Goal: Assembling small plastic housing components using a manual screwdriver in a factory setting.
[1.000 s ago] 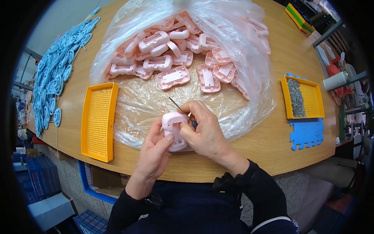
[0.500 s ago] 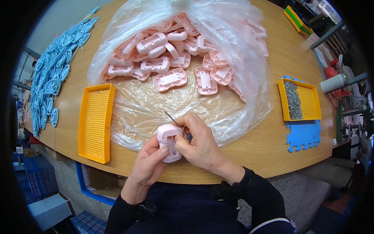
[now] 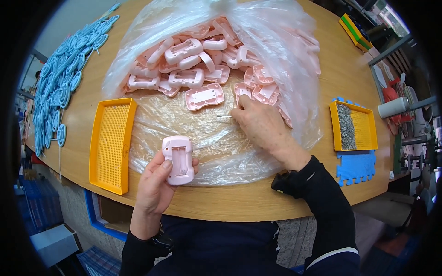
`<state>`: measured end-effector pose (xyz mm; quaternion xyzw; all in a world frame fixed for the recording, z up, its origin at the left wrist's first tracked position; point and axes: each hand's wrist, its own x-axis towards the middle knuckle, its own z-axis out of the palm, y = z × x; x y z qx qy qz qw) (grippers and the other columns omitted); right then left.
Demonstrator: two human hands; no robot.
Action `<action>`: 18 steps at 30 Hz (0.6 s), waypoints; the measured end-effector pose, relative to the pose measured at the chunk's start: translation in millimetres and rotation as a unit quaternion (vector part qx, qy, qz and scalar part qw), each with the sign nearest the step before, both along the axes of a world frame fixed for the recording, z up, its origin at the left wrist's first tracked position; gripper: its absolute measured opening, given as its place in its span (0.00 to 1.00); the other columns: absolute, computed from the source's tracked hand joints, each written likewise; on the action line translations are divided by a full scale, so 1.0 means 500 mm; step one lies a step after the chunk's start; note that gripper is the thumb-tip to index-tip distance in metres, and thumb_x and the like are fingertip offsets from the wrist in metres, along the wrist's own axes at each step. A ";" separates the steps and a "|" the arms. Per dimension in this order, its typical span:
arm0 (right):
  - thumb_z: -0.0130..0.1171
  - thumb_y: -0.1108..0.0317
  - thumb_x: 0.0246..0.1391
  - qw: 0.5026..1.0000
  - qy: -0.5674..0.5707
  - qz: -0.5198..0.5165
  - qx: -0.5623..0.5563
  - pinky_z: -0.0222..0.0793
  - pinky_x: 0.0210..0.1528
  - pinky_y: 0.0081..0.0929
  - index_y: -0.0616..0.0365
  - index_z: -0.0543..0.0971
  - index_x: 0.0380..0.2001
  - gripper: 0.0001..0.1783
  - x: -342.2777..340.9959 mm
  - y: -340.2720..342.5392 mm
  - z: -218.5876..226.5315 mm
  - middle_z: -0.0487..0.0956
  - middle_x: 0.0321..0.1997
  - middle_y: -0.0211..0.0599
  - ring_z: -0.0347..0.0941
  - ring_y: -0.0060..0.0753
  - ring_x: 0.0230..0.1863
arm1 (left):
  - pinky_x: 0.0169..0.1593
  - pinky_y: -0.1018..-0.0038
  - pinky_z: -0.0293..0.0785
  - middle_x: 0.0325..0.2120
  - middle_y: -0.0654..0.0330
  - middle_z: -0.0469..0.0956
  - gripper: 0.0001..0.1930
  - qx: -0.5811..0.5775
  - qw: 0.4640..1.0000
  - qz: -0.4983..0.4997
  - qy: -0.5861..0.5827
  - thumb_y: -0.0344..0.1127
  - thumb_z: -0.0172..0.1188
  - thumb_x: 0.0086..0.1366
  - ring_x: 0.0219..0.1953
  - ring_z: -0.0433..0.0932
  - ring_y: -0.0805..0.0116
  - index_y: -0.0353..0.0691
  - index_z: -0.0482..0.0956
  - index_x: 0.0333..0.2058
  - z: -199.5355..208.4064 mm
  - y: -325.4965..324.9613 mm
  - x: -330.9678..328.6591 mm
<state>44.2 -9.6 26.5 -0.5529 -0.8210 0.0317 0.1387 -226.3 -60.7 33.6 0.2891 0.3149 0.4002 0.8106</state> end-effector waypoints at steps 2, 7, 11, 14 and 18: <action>0.61 0.70 0.47 1.000 -0.024 0.007 -0.010 0.72 0.32 0.35 0.55 0.79 0.34 0.08 0.008 0.003 -0.009 0.73 0.32 0.36 0.75 0.40 0.31 | 0.55 0.68 0.73 0.51 0.52 0.73 0.22 -0.006 1.000 -0.009 -0.003 0.32 0.47 0.70 0.51 0.75 0.62 0.32 0.62 0.60 -0.002 0.004 0.003; 0.59 0.72 0.50 0.969 0.239 0.026 -0.054 0.66 0.27 0.24 0.59 0.77 0.32 0.05 -0.007 -0.005 -0.004 0.73 0.29 0.28 0.70 0.25 0.26 | 0.53 0.70 0.73 0.50 0.54 0.73 0.22 -0.017 0.999 0.003 0.032 0.32 0.46 0.70 0.50 0.76 0.65 0.33 0.61 0.60 -0.007 0.002 0.024; 0.58 0.68 0.56 0.805 0.455 -0.029 -0.380 0.59 0.29 0.14 0.62 0.76 0.31 0.07 -0.042 -0.041 0.075 0.70 0.25 0.19 0.63 0.11 0.28 | 0.54 0.61 0.74 0.51 0.50 0.72 0.23 0.004 0.999 -0.013 0.042 0.32 0.44 0.70 0.51 0.75 0.60 0.32 0.58 0.62 -0.015 0.017 0.060; 0.59 0.67 0.55 0.818 0.436 0.004 -0.374 0.61 0.29 0.16 0.63 0.76 0.30 0.08 -0.059 -0.048 0.082 0.70 0.25 0.20 0.63 0.12 0.27 | 0.54 0.63 0.74 0.52 0.51 0.70 0.25 0.002 0.999 -0.028 0.017 0.31 0.42 0.70 0.53 0.74 0.61 0.34 0.55 0.64 -0.014 0.011 0.062; 0.60 0.66 0.54 0.867 0.354 0.030 -0.350 0.63 0.29 0.20 0.62 0.76 0.30 0.09 -0.061 -0.044 0.101 0.73 0.24 0.25 0.67 0.17 0.27 | 0.58 0.69 0.68 0.55 0.55 0.69 0.25 0.067 0.994 -0.052 0.062 0.31 0.43 0.70 0.55 0.70 0.67 0.35 0.55 0.65 -0.023 0.001 0.060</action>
